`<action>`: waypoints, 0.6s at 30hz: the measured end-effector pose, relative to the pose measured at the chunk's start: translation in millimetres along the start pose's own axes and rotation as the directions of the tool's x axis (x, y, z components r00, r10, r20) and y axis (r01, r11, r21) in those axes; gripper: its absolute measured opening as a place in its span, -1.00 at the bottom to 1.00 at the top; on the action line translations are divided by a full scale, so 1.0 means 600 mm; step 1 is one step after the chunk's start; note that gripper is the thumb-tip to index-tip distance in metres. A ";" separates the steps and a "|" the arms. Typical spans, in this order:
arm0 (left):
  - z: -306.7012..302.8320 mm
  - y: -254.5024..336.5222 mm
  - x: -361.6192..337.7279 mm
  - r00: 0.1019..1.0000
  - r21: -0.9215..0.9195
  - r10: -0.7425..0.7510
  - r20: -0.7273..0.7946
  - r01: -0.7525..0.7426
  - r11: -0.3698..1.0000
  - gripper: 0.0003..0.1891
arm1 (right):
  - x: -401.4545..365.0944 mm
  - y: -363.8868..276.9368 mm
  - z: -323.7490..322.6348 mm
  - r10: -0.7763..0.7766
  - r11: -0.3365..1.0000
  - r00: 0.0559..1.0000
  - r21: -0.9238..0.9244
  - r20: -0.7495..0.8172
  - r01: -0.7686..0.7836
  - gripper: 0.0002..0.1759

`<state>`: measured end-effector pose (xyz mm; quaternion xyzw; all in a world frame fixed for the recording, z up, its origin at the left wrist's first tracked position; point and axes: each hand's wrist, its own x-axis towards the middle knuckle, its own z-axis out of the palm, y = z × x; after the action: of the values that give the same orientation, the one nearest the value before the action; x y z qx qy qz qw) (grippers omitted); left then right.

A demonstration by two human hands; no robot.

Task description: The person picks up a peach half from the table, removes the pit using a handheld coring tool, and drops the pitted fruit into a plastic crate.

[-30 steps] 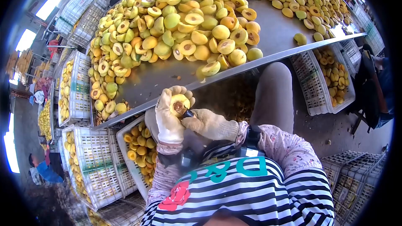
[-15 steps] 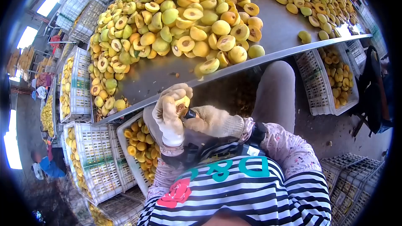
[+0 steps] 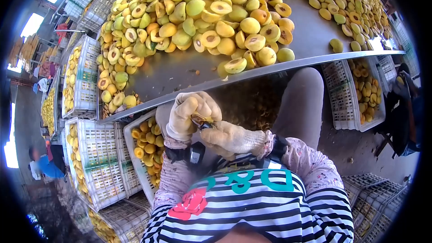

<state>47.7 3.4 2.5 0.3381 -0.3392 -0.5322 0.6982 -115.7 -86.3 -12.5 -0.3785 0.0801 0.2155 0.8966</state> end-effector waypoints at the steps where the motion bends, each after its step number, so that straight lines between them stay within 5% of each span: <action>1: 0.000 0.001 0.003 0.999 -0.033 -0.042 -0.024 0.042 0.999 -0.62 | 0.003 0.002 0.001 -0.008 0.999 1.000 -0.039 -0.026 0.007 -0.59; 5: -0.011 0.019 0.005 0.981 -0.016 -0.182 0.060 0.184 0.983 -0.72 | 0.000 0.000 0.004 0.061 0.992 0.996 0.110 0.061 -0.067 -0.60; 10: 0.004 -0.005 -0.004 0.999 -0.083 0.002 0.036 0.001 0.997 -0.66 | 0.014 0.048 -0.009 -0.098 0.798 0.911 0.579 0.400 -0.168 -0.46; 14: 0.002 -0.041 -0.017 0.987 -0.188 0.140 -0.081 -0.153 0.970 -0.55 | 0.033 0.063 -0.008 -0.198 0.706 0.833 0.665 0.517 -0.244 -0.47; 15: 0.011 -0.035 -0.020 0.983 -0.236 0.131 -0.128 -0.158 0.959 -0.58 | 0.031 0.060 -0.003 -0.161 0.753 0.875 0.630 0.457 -0.191 -0.46; 18: -0.001 -0.021 -0.039 0.992 -0.272 -0.012 -0.125 -0.023 0.962 -0.60 | 0.021 0.024 0.015 -0.030 0.997 0.990 0.078 0.141 0.019 -0.44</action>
<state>36.8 23.3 -11.1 0.2705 -0.2191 -0.5496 0.7595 -110.9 -66.5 -19.5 -0.3285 0.0194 0.2277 0.9164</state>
